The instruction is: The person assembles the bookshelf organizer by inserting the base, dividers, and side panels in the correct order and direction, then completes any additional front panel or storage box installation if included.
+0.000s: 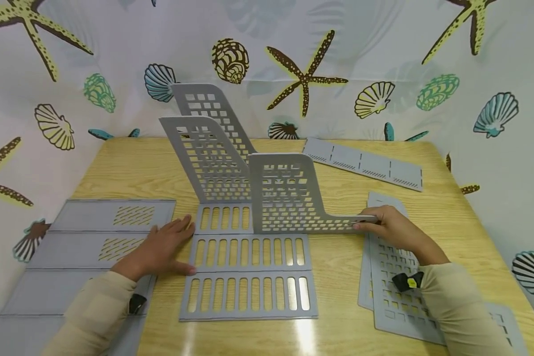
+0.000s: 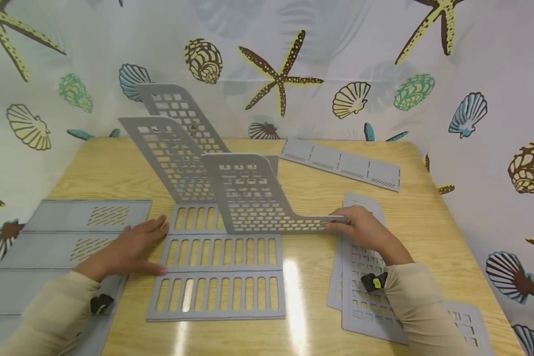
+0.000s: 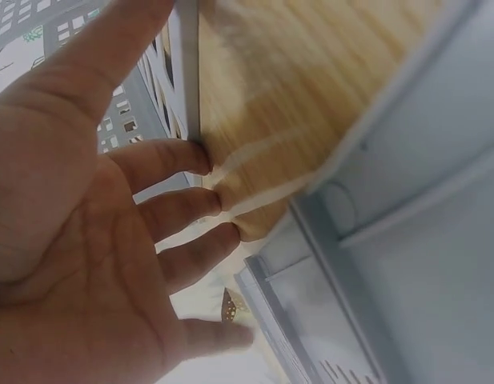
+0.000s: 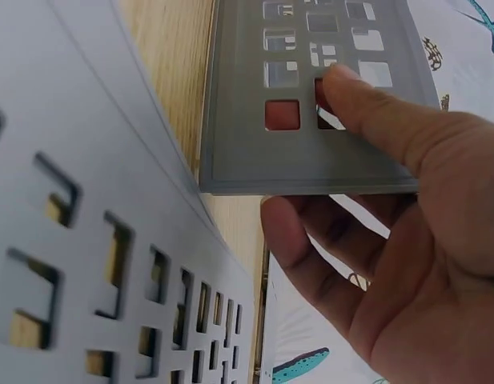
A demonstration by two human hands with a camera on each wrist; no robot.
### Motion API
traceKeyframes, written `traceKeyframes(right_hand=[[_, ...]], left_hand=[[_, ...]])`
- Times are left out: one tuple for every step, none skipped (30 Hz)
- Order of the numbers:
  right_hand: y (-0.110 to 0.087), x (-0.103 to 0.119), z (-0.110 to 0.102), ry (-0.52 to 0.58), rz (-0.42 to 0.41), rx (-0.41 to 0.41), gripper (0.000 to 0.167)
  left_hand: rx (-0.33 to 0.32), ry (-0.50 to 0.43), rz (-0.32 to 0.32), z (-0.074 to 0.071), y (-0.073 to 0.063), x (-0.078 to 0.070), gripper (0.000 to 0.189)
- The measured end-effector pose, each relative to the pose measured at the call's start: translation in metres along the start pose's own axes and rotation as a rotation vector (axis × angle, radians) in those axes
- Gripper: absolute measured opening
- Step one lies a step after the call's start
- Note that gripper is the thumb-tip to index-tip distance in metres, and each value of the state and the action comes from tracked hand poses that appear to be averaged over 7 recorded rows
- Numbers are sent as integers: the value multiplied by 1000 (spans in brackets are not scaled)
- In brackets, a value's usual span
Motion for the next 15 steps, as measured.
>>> traceKeyframes(right_hand=[[1,0,1,3,0,-1,14],[2,0,2,7,0,-4,14],[4,1,3,9,-1,-4,15],[5,1,3,7,-4,-5,15],[6,1,3,9,-3,-4,14],[6,1,4,5,-5,-5,14],[6,1,4,1,-6,-9,14],[6,1,4,-4,-5,-12,13],[5,1,4,-10,0,-17,12],[5,0,5,-12,7,-19,11],[4,0,5,-10,14,-21,10],[3,0,6,-10,19,-24,10],[3,0,7,-1,23,-24,9],[3,1,8,9,23,-23,9],[3,1,10,16,21,-21,9]], left_hand=[[0,-2,-13,0,-1,0,107],[-2,-2,-24,0,-3,1,107],[-5,0,-32,-1,-4,1,107],[-8,-4,-37,-1,-5,2,107],[-12,0,-36,-1,-6,2,106],[-14,-1,-34,-1,-7,2,106],[-17,1,-29,-2,-7,2,106],[-17,-1,-27,-1,-6,2,106],[-17,-4,-24,-1,-5,1,106],[-15,-11,-24,0,-5,1,106],[-14,-12,-20,0,-4,1,105],[-14,-16,-19,1,-3,1,105],[-16,-13,-17,1,-3,1,105],[-15,-21,-19,2,-3,2,105],[-14,-23,-20,2,-3,2,105]])
Point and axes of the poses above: each hand's wrist, its own y-axis towards the middle knuckle, its own z-axis out of the palm, x = y × z, the point moved 4 cm from there along y, towards the middle knuckle, and after that the axes turned 9 degrees about z, right-handed, at the moved point
